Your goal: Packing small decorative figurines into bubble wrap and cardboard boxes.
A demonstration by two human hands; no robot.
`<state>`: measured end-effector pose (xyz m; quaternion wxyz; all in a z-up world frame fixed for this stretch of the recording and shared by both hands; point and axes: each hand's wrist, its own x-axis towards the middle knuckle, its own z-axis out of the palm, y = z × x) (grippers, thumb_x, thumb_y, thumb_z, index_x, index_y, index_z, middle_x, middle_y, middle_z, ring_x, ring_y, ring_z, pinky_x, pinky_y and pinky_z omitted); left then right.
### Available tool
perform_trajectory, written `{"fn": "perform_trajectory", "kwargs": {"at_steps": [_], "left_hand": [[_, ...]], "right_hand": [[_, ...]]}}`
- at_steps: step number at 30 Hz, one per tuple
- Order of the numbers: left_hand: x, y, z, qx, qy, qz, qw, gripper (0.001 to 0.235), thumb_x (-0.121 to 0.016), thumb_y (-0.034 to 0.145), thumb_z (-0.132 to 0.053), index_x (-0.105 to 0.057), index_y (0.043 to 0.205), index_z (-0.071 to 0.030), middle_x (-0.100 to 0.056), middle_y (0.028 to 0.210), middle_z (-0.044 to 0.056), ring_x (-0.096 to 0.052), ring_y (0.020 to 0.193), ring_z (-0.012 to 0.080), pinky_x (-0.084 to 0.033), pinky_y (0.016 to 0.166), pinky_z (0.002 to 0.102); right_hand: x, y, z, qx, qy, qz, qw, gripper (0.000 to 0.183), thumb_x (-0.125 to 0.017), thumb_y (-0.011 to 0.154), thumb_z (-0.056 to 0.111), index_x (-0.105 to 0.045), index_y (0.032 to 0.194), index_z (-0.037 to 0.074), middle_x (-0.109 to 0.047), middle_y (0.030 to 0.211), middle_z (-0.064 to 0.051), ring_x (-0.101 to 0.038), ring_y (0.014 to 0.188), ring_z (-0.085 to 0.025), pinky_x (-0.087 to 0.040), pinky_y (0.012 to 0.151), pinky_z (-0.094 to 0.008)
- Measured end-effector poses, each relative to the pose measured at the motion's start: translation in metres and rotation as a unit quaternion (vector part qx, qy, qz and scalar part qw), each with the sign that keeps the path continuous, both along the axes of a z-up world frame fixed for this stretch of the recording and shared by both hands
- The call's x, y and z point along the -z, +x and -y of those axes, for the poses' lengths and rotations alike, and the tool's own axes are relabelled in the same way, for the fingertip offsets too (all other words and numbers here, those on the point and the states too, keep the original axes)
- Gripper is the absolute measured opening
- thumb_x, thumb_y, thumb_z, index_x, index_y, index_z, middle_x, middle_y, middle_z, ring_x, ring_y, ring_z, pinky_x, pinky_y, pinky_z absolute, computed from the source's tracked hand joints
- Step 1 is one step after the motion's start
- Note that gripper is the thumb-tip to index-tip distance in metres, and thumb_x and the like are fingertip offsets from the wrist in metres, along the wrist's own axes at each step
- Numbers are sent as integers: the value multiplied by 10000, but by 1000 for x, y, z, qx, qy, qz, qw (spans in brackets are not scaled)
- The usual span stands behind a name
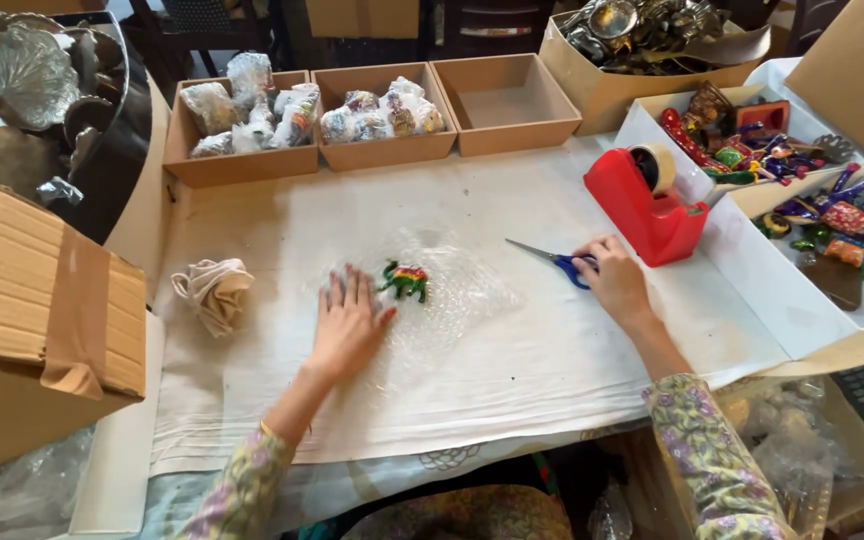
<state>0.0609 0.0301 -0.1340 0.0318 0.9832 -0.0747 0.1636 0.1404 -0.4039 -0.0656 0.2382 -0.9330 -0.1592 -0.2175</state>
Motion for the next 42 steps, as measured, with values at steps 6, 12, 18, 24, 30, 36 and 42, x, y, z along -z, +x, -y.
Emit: {"fn": "perform_trajectory", "kwargs": {"at_steps": [6,12,18,24,30,36,42], "left_hand": [[-135,-35,33,-15,-16,163,986,885,-601,869,-570,-418,1504,19,-546,1462,121,-419,1415,440,-259,1162,601],[-110,82,95,258,-166,119,944,184,-632,974,-287,-775,1027,-183,-738,1088,14,-660,1112,239,-417,1053,461],[-38,151,152,246,-200,33,948,161,-659,962,-265,-778,1055,-210,-737,1091,9,-669,1082,237,-392,1056,522],[-36,138,150,249,-177,46,951,326,-741,849,-329,-760,1151,-209,-662,1023,54,-635,1035,240,-352,1027,555],[-30,146,146,229,-195,38,953,185,-791,818,-368,-800,959,-249,-666,1018,1,-598,1103,249,-376,989,502],[-29,146,153,227,-187,-11,956,182,-786,839,-337,-790,1003,-258,-678,966,-26,-607,1074,224,-393,942,463],[-74,129,143,204,-210,-13,956,104,-780,843,-346,-804,884,-254,-678,967,-38,-586,1056,224,-370,972,460]], "right_hand": [[-7,-4,19,-31,-76,27,996,175,-740,910,187,-751,1044,74,-732,1048,-97,-668,1024,-300,-539,883,-418],[-32,16,37,27,-120,-142,982,325,-833,761,236,-785,1044,84,-765,963,-137,-735,905,-292,-573,824,-413],[-43,21,39,51,-194,-194,960,332,-859,744,360,-786,941,103,-783,916,-90,-742,878,-257,-586,768,-409],[-35,32,54,-39,-37,-301,952,248,-789,826,273,-726,910,49,-772,783,-69,-744,729,-188,-585,640,-339],[-61,5,37,-54,61,-347,934,261,-812,776,168,-675,946,25,-732,743,-46,-685,649,-131,-556,530,-306],[-79,-14,31,-39,20,-395,917,452,-887,718,385,-703,891,10,-702,758,-72,-656,664,-121,-584,528,-303],[-82,-14,13,-37,-50,-402,914,553,-883,648,505,-709,882,35,-724,767,-44,-680,652,-140,-576,526,-309]]}}
